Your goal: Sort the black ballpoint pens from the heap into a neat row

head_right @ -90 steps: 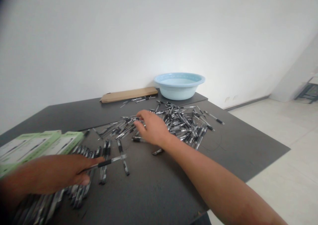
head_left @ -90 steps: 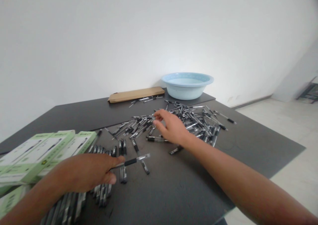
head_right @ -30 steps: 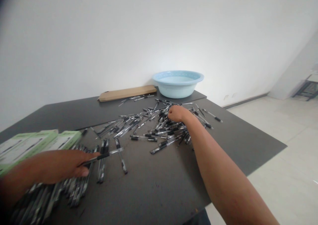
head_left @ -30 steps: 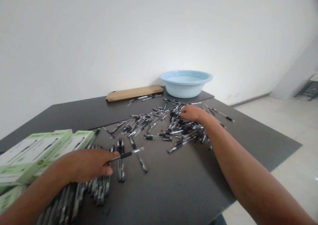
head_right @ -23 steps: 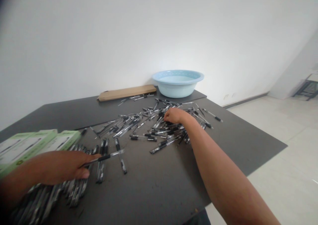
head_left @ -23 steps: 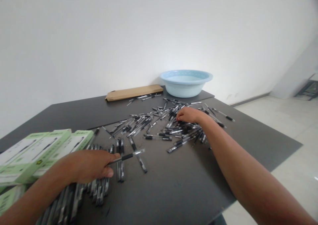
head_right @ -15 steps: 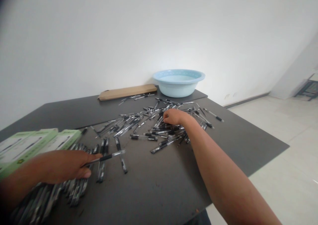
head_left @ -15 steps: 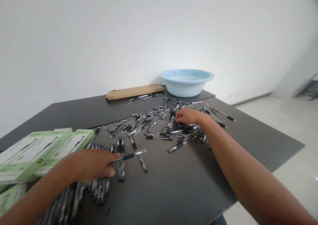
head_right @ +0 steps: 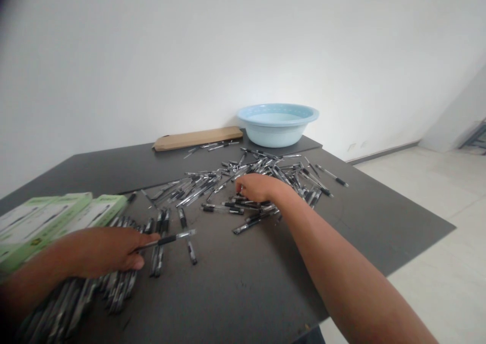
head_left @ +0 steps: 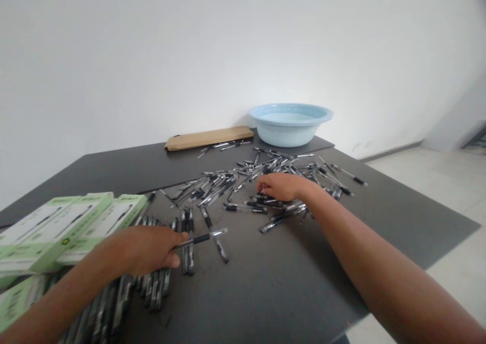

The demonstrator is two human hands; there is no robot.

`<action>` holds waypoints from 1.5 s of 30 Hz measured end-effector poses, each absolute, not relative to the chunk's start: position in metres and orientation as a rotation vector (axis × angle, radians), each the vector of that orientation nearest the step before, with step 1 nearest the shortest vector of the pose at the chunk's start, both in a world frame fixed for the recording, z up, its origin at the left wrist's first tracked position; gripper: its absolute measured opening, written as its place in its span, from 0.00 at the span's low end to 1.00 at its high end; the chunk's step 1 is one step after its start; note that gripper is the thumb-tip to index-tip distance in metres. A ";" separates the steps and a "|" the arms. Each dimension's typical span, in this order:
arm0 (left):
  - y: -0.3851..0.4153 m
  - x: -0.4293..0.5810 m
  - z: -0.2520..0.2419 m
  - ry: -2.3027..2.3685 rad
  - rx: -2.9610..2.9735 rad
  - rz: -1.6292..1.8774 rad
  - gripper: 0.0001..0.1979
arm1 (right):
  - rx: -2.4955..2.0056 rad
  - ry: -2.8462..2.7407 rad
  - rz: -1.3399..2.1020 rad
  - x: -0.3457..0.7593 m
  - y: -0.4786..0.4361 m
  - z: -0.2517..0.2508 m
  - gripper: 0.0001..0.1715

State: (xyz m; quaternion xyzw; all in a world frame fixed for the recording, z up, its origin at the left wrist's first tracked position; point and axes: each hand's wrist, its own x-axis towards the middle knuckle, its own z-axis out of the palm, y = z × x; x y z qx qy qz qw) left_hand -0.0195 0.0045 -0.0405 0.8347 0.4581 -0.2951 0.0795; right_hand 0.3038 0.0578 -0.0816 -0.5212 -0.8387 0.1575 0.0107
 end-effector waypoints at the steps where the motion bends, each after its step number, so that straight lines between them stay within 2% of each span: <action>1: 0.004 -0.019 -0.040 1.365 2.468 -0.934 0.26 | -1.633 -2.602 0.470 0.305 0.059 -0.083 0.16; 11: 0.002 -0.014 -0.036 1.353 2.414 -1.013 0.26 | -1.585 -2.461 0.295 0.309 0.070 -0.097 0.15; 14: 0.001 -0.013 -0.037 1.366 2.424 -0.990 0.25 | -1.544 -2.375 0.148 0.292 0.068 -0.107 0.18; 21: 0.005 -0.009 -0.042 1.365 2.372 -1.011 0.26 | -1.428 -2.545 0.006 0.268 0.069 -0.121 0.24; 29: 0.002 -0.005 -0.040 1.375 2.359 -1.021 0.27 | -1.513 -2.546 0.083 0.277 0.071 -0.118 0.21; 34: -0.003 0.003 -0.035 1.415 2.325 -1.051 0.26 | -1.354 -2.608 0.073 0.256 0.063 -0.119 0.23; 40: -0.005 0.005 -0.033 1.415 2.330 -1.065 0.27 | -1.315 -2.643 0.073 0.250 0.059 -0.117 0.18; 45: -0.006 0.008 -0.031 1.396 2.344 -1.096 0.26 | -1.318 -2.601 0.097 0.241 0.063 -0.122 0.26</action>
